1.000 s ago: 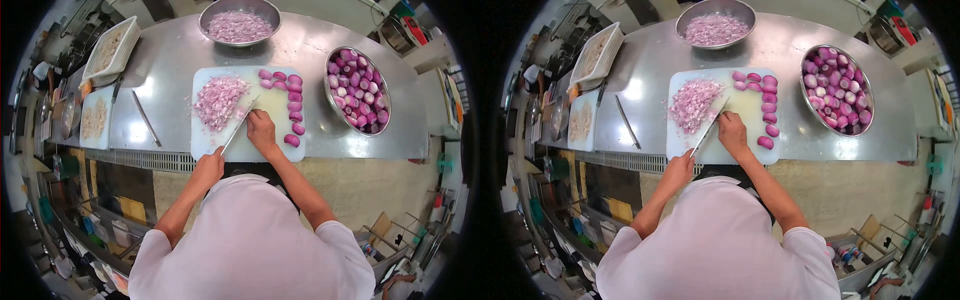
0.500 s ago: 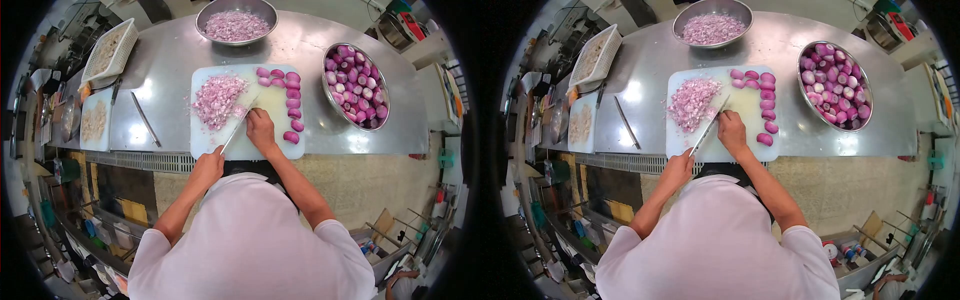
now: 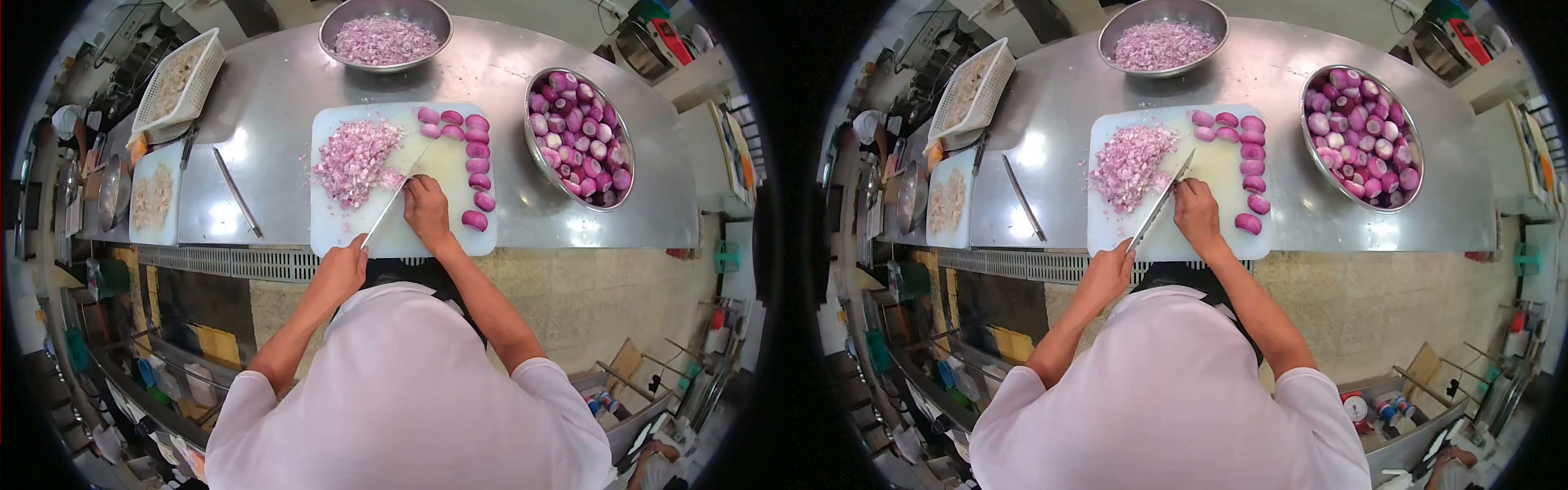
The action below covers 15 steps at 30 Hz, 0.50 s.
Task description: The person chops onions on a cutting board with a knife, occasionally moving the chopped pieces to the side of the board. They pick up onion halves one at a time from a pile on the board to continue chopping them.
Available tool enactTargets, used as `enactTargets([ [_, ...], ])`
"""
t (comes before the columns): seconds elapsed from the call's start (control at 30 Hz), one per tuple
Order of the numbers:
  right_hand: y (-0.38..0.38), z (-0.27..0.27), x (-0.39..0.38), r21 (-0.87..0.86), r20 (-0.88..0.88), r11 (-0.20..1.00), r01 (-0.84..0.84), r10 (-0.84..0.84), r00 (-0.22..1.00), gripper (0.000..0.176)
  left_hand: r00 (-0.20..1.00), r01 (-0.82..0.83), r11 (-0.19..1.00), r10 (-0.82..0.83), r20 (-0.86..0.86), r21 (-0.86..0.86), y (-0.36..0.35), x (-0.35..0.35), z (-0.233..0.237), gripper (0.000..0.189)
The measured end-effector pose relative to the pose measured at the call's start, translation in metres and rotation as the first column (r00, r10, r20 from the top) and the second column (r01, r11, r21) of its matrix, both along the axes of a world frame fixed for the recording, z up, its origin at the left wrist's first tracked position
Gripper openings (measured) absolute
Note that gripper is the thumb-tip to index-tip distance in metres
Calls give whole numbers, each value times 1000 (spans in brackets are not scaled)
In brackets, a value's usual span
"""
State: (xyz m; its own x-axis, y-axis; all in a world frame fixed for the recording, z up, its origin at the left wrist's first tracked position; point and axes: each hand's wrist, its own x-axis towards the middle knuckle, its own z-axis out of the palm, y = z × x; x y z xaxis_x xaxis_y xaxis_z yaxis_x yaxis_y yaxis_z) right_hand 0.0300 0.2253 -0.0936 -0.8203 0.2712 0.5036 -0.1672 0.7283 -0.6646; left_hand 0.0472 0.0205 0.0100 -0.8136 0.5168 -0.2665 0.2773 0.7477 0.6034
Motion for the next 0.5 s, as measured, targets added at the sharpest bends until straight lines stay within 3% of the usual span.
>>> enactTargets([
  [0.13,-2,0,0,-6,1,1000,-1,1,1000,8,1000,16,998,-15,7,-53,-1,-2,-8,33],
  [0.5,2,-1,-2,-29,2,1000,-11,11,1000,7,999,9,1000,-9,42,8,0,1,-3,31],
])
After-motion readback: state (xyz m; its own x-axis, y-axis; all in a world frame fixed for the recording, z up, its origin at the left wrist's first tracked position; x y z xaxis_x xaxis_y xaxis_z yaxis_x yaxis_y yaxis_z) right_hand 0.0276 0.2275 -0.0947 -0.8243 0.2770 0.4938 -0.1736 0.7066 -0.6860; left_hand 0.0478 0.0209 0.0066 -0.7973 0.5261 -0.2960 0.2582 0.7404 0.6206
